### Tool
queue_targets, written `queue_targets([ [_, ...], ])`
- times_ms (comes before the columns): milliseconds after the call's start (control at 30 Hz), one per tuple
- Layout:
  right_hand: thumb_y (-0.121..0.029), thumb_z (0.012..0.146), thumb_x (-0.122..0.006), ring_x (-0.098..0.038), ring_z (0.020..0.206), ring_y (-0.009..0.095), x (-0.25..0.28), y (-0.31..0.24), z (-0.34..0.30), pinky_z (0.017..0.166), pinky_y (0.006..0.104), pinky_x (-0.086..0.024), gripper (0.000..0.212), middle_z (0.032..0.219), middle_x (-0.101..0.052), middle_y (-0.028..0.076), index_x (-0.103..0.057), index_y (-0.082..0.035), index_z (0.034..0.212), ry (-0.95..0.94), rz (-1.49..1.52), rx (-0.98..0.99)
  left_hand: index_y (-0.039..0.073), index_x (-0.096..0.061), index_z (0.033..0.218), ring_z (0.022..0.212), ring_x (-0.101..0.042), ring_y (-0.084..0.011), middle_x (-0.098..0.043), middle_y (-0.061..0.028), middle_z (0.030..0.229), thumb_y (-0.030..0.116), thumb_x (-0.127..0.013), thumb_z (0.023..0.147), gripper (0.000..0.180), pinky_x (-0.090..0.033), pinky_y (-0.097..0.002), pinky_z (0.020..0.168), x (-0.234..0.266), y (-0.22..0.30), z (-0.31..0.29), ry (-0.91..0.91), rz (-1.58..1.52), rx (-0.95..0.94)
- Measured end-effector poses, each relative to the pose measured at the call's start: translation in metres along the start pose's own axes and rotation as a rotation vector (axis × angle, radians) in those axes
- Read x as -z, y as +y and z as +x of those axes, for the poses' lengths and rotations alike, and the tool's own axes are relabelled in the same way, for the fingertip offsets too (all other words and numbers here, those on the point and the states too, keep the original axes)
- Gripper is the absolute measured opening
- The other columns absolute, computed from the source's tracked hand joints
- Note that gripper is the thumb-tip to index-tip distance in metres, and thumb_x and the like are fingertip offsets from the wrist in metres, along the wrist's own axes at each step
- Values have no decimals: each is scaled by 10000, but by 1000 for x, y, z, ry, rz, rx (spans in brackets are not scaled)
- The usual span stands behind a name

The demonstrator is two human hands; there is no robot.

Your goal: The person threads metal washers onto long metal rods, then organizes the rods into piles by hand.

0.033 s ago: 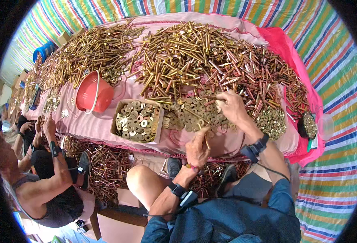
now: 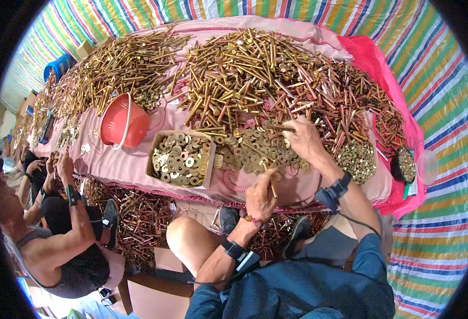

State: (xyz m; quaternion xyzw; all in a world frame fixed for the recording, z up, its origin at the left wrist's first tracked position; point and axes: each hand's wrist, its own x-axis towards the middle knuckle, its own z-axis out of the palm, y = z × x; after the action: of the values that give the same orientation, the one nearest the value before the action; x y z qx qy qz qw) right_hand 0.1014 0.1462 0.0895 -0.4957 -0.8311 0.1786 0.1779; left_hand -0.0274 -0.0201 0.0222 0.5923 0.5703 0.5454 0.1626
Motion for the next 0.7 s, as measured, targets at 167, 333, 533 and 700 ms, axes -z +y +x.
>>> queue_targets([
  [167, -143, 877, -677, -590, 850, 342, -16, 22, 23, 740, 464, -474, 187, 898, -556, 149, -632, -11, 1002, 24, -211, 285, 76, -596, 1212, 871, -708, -351, -693, -156, 1008, -59, -551, 834, 405, -561, -388, 747, -5, 6, -4, -112, -171, 39],
  [333, -127, 863, -671, -638, 770, 284, -10, 7, 18, 713, 423, -513, 193, 892, -644, 133, -615, 2, 995, -1, -8, 159, 72, -628, 1142, 824, -691, -366, -678, -161, 958, -18, -599, 864, 294, -556, -395, 695, -10, 5, -5, -110, -163, -1],
  [533, -175, 819, -704, -522, 667, 85, 6, -3, -31, 552, 301, -436, 223, 771, -625, 55, -627, 22, 891, -196, 238, -102, 69, -644, 990, 710, -627, -340, -610, -146, 852, 185, -683, 930, 137, -504, -423, 611, -21, 4, -10, -86, -21, 4],
  [700, -247, 781, -713, -605, 674, 312, -9, 2, -64, 643, 426, -475, 313, 756, -614, 184, -616, 43, 846, -158, 202, -36, 62, -628, 985, 725, -630, -339, -619, -136, 869, 188, -681, 935, 145, -508, -418, 625, -21, -1, -15, -181, -15, 28],
])
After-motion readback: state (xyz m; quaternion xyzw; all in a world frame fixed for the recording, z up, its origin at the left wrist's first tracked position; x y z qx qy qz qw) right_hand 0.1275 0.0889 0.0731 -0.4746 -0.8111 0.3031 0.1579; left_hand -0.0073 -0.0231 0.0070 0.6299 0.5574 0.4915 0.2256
